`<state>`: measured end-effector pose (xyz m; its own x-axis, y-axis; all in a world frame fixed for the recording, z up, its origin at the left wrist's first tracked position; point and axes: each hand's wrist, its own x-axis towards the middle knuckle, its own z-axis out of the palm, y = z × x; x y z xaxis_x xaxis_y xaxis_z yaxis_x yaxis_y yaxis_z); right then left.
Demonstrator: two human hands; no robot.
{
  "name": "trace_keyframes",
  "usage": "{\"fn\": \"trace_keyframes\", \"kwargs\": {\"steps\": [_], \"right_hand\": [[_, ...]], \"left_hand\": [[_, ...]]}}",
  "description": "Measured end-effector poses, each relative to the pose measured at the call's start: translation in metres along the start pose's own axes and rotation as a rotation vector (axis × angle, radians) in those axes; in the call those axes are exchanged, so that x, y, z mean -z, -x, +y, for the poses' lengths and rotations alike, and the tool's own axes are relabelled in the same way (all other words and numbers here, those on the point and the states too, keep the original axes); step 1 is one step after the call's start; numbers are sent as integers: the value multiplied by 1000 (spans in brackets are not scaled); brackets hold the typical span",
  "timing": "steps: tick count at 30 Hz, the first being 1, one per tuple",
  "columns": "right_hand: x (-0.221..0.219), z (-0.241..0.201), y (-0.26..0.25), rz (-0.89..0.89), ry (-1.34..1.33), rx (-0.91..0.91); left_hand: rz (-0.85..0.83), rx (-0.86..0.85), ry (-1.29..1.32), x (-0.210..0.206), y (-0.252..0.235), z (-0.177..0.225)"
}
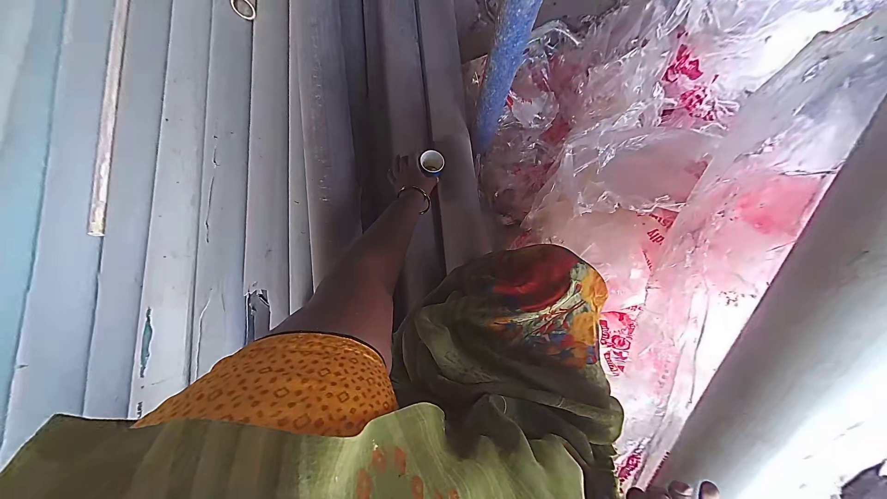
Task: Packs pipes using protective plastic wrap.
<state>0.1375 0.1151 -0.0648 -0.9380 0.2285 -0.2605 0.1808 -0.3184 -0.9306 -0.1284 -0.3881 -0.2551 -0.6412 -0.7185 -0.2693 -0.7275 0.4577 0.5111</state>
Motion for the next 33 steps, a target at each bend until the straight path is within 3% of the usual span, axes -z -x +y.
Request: {"fn": "trace_keyframes", "kwargs": {"steps": [10,15,33], "right_hand": [[6,7,-6,-20,-22,-10],[6,6,-6,24,-8,-10],[1,5,-12,27,23,-20]], "left_hand": [[-51,-133,135,-2,-3,35],[-66,-99,130,-11,-1,46],[-9,-108,178,-20,-5,45]]}}
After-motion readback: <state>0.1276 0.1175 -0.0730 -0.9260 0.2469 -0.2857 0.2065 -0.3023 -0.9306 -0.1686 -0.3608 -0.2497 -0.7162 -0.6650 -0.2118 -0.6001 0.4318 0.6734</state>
